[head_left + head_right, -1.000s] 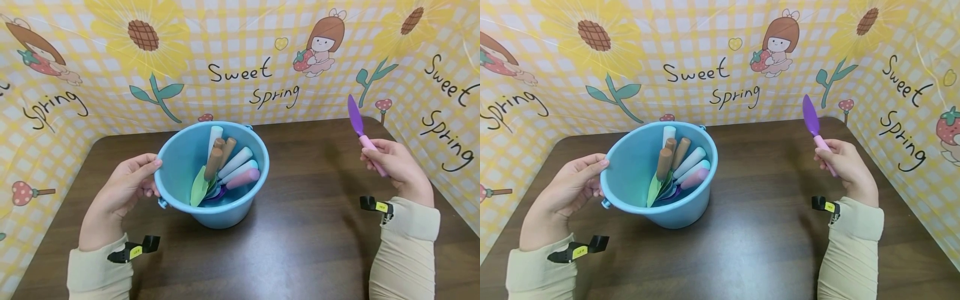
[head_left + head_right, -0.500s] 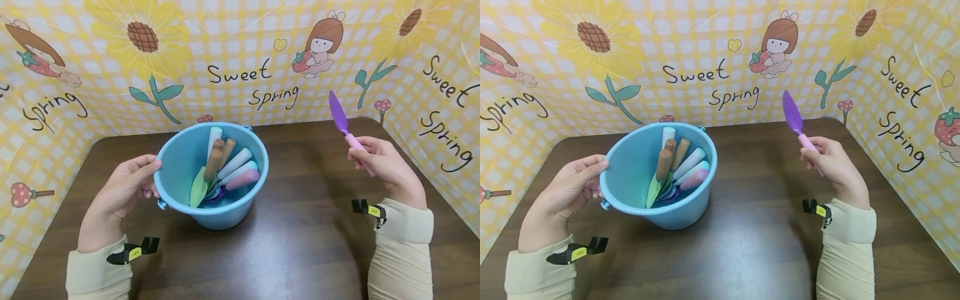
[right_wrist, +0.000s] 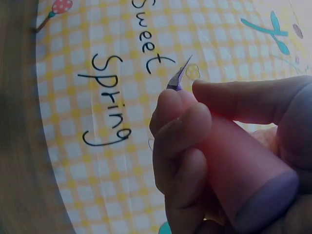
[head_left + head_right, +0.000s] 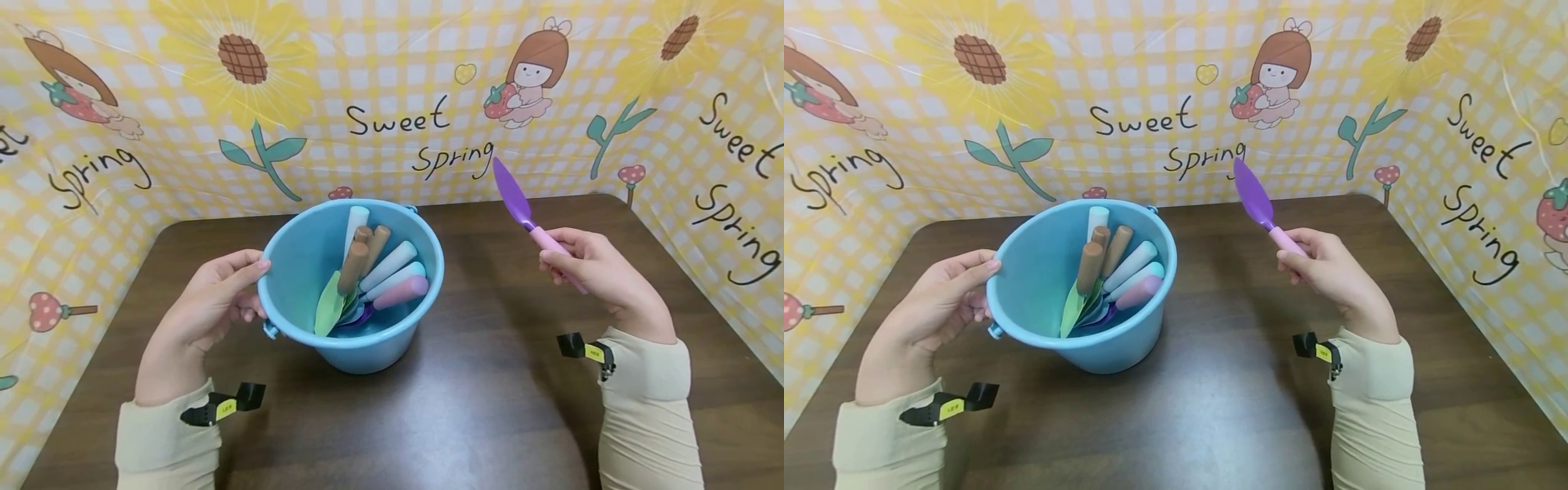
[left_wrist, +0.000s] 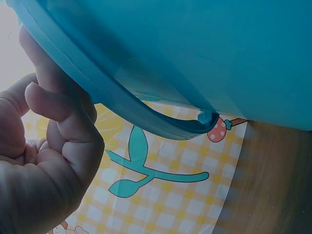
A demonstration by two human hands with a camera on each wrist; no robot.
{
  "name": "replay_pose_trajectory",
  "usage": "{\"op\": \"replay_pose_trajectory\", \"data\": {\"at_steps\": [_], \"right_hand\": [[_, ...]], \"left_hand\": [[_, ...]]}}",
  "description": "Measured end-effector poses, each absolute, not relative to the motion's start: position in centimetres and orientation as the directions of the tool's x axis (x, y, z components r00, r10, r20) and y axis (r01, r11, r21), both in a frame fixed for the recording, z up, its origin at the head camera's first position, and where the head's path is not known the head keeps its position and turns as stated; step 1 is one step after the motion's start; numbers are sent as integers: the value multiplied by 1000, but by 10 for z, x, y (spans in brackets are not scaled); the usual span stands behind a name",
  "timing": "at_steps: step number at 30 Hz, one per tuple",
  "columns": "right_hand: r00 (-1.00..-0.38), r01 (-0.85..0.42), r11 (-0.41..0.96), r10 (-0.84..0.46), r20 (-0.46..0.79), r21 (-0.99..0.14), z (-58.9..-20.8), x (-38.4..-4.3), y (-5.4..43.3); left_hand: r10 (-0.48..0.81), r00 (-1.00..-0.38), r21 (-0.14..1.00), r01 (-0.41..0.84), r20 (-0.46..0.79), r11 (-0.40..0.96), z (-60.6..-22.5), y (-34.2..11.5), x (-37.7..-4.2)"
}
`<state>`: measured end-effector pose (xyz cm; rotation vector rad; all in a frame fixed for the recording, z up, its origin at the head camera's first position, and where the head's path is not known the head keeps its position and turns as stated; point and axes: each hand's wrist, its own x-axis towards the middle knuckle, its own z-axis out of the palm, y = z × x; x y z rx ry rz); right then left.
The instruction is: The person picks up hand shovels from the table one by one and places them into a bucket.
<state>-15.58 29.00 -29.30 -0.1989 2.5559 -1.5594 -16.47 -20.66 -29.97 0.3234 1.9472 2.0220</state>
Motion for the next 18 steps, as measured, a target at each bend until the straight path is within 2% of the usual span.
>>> {"op": "replay_pose_trajectory", "data": {"at_steps": [13, 18], "right_hand": [[-953, -61, 458, -292, -85, -887, -284, -149, 268], [-935, -109, 447, -350, -61, -888, -282, -147, 261]], "left_hand": [[392, -920, 996, -59, -26, -73, -299, -207, -165], [390, -920, 994, -66, -28, -83, -300, -207, -166]]}}
